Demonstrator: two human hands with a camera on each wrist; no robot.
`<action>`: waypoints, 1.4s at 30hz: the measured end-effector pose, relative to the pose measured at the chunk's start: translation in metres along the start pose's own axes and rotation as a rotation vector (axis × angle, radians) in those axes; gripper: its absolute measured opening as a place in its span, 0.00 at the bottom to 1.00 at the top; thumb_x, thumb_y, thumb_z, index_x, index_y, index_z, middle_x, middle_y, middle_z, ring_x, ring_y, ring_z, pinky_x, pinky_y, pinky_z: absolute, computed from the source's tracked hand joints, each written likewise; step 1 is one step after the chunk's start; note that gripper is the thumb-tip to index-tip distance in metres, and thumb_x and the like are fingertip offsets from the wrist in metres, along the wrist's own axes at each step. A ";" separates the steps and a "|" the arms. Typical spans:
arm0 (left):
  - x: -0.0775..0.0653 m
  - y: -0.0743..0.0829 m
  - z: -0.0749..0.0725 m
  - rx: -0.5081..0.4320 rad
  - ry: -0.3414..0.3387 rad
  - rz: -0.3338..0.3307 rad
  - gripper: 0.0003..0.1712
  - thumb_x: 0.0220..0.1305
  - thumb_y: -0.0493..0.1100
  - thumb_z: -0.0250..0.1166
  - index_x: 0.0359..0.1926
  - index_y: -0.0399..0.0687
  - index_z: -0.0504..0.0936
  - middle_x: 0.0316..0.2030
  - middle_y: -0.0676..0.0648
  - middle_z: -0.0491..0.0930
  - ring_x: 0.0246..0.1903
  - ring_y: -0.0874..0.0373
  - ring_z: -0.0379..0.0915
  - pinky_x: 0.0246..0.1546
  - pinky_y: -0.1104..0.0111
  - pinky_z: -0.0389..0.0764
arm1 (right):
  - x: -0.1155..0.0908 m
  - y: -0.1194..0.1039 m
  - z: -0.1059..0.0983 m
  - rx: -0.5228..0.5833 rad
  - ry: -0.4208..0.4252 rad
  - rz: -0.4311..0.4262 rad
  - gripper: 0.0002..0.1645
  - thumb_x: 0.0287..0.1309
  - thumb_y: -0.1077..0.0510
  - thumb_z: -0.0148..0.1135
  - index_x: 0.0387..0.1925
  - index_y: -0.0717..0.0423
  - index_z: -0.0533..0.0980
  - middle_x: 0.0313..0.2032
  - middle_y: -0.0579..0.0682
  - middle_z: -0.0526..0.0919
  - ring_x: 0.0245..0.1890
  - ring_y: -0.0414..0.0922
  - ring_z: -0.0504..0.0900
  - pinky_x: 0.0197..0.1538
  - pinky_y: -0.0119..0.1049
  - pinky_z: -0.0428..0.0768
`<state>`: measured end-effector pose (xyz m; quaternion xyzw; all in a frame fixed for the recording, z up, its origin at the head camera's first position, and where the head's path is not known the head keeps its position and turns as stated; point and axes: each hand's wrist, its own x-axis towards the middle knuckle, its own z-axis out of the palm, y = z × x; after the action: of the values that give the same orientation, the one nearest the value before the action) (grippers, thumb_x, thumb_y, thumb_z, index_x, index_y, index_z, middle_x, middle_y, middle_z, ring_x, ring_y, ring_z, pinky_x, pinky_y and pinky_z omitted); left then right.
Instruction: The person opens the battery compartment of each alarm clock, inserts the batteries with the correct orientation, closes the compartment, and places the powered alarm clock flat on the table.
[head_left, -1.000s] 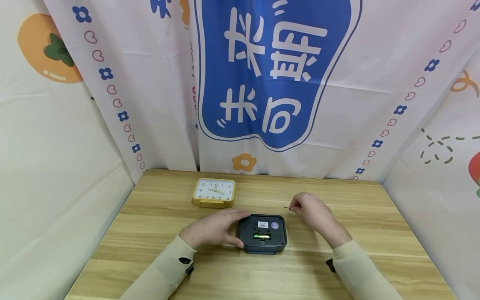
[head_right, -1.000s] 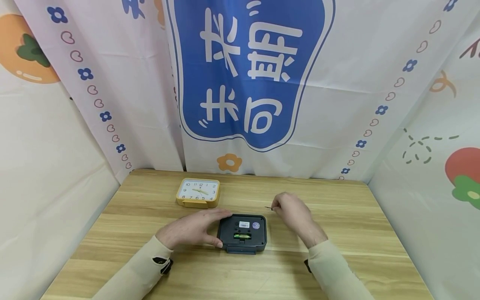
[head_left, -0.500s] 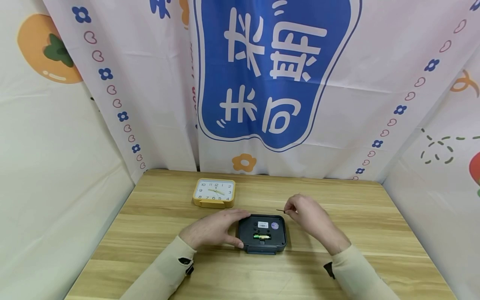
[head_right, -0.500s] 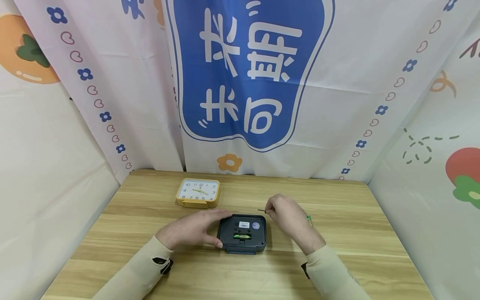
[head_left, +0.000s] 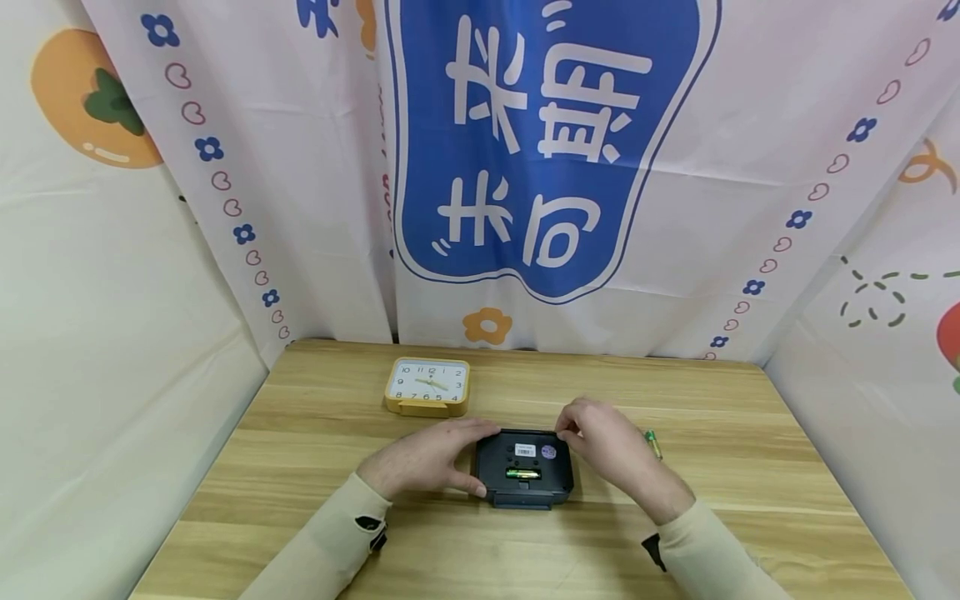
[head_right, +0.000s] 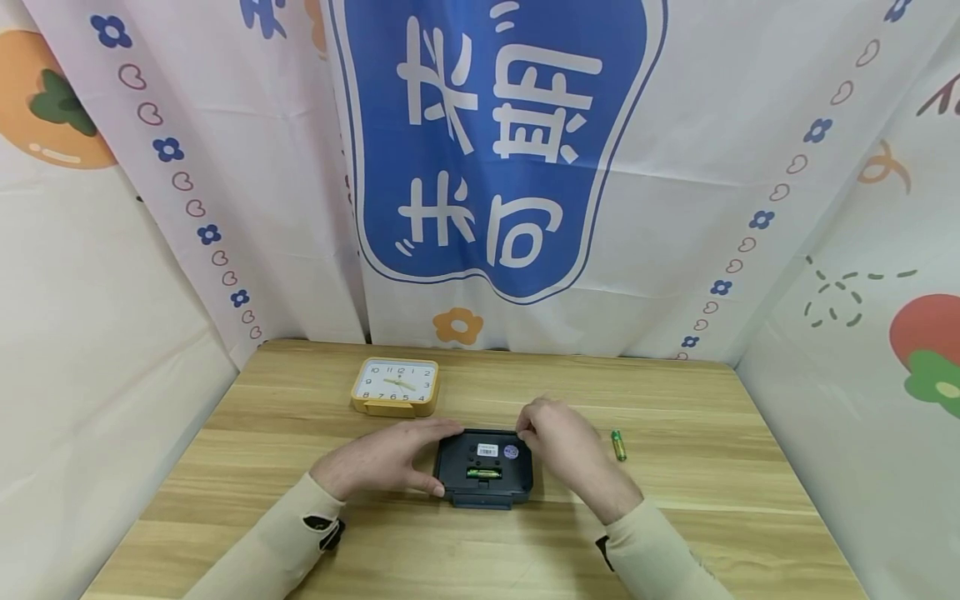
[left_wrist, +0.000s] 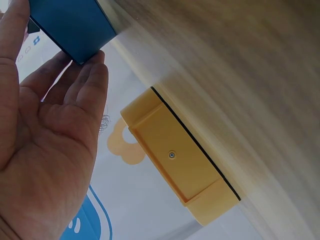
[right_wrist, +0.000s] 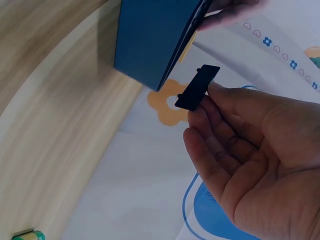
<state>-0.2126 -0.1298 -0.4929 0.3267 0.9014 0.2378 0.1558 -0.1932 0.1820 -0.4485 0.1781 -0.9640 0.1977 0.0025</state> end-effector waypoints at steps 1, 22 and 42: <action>0.000 0.000 0.000 0.000 -0.001 -0.002 0.56 0.68 0.62 0.87 0.89 0.52 0.74 0.88 0.43 0.73 0.88 0.44 0.71 0.91 0.46 0.73 | -0.001 -0.002 0.000 -0.005 0.001 -0.006 0.09 0.73 0.67 0.80 0.38 0.50 0.92 0.41 0.45 0.93 0.43 0.38 0.89 0.48 0.39 0.94; 0.001 -0.002 0.002 -0.024 -0.009 0.001 0.53 0.70 0.61 0.86 0.88 0.53 0.75 0.88 0.45 0.74 0.88 0.46 0.70 0.90 0.47 0.75 | -0.010 -0.021 0.015 -0.019 0.010 -0.104 0.08 0.69 0.65 0.84 0.38 0.50 0.91 0.40 0.44 0.93 0.39 0.37 0.88 0.41 0.33 0.90; 0.002 -0.003 0.001 -0.011 -0.005 0.005 0.54 0.70 0.61 0.86 0.89 0.52 0.74 0.88 0.45 0.73 0.89 0.46 0.70 0.91 0.47 0.74 | -0.017 -0.029 0.027 -0.051 0.025 -0.208 0.09 0.67 0.66 0.84 0.37 0.50 0.91 0.39 0.44 0.92 0.39 0.37 0.88 0.42 0.35 0.91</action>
<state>-0.2150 -0.1304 -0.4951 0.3286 0.8988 0.2422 0.1595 -0.1658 0.1521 -0.4640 0.2745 -0.9449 0.1741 0.0397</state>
